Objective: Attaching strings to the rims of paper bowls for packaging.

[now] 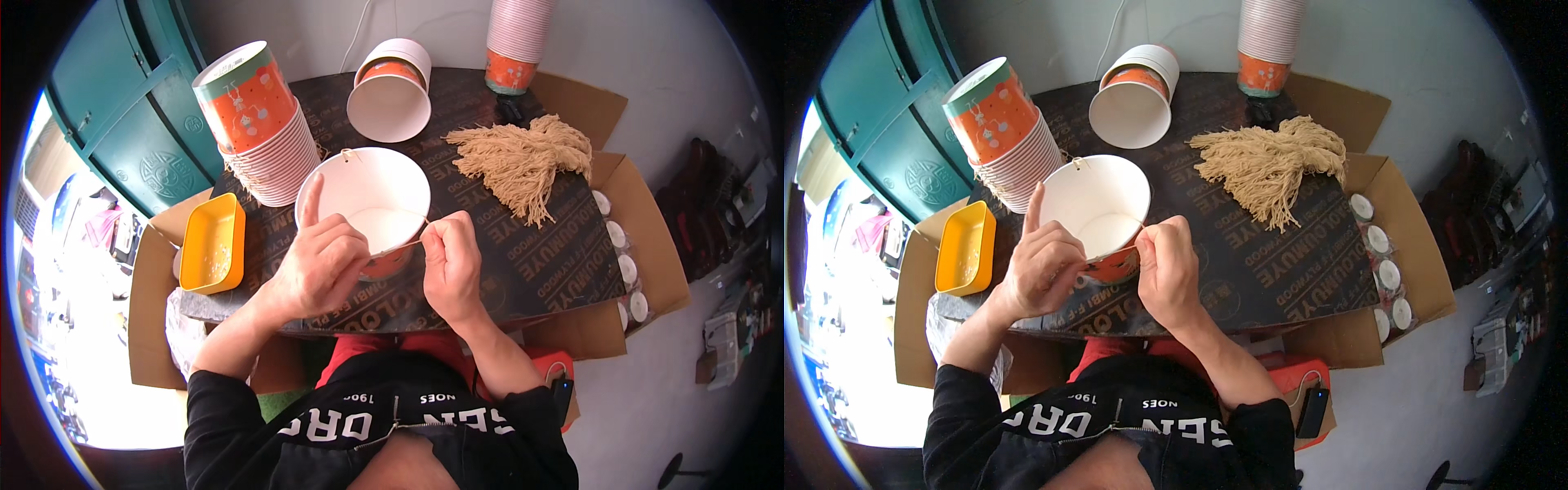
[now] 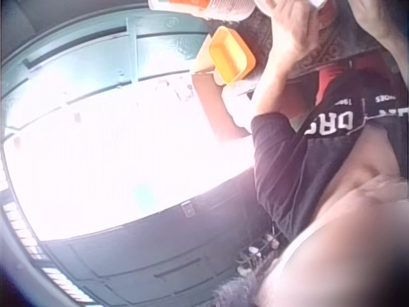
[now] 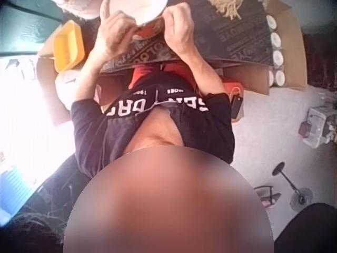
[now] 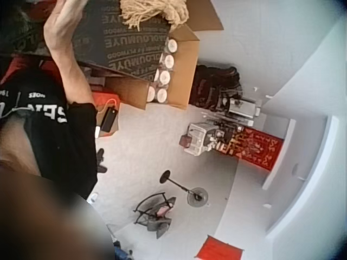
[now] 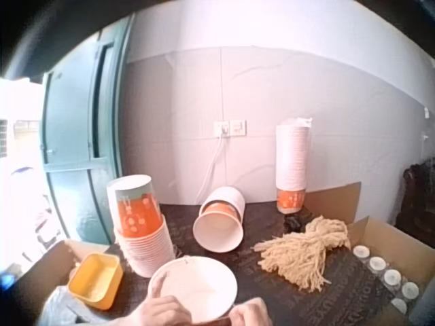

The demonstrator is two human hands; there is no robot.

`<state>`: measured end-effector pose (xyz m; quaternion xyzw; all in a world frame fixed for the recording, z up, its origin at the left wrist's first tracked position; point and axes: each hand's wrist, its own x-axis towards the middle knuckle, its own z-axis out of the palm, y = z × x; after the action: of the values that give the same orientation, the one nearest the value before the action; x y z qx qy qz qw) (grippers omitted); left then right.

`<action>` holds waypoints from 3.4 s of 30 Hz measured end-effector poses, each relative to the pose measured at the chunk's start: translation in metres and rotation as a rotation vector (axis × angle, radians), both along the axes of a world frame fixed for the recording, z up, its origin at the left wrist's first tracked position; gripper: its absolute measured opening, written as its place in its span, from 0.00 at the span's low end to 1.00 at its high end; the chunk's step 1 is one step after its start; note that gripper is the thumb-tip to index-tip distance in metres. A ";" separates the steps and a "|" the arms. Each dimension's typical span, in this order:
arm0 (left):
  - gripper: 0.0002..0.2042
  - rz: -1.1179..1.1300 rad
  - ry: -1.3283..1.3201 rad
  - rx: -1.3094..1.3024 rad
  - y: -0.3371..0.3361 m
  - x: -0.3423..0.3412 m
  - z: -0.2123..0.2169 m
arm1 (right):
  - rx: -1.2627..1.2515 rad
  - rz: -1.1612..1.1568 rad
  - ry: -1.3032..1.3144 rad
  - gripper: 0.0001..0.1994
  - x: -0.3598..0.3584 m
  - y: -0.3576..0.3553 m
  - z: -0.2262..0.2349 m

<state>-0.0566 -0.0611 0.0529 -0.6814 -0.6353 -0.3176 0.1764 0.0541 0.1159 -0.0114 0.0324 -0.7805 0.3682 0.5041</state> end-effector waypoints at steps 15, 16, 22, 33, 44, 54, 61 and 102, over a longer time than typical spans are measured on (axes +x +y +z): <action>0.15 0.802 -0.823 -0.186 -0.021 -0.032 0.015 | 0.144 0.120 -0.021 0.07 0.011 0.005 -0.007; 0.14 0.768 -0.802 -0.077 -0.022 -0.034 0.015 | 0.180 0.149 -0.040 0.08 0.011 0.006 -0.008; 0.06 0.817 -0.416 0.073 -0.070 -0.055 0.072 | 0.047 0.109 -0.025 0.16 0.029 0.015 -0.007; 0.05 1.232 0.652 -0.254 -0.130 -0.121 0.160 | -0.015 0.013 -0.040 0.07 0.039 0.041 -0.031; 0.03 1.091 1.272 -0.251 -0.024 -0.216 0.177 | -0.056 0.047 -0.087 0.05 0.042 0.037 -0.033; 0.07 1.109 1.257 -0.451 0.046 -0.202 0.160 | -0.051 0.084 -0.077 0.04 0.037 0.033 -0.030; 0.06 0.985 1.365 -0.303 0.054 -0.198 0.162 | -0.045 0.080 -0.127 0.04 0.037 0.031 -0.030; 0.22 1.087 0.882 0.157 0.041 -0.162 0.082 | 0.014 0.229 -0.269 0.03 0.029 0.036 -0.027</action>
<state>-0.2188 -0.0206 0.1345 -0.3180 -0.7302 0.0764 0.5999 0.0832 0.1524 -0.0379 0.0748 -0.8348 0.4187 0.3496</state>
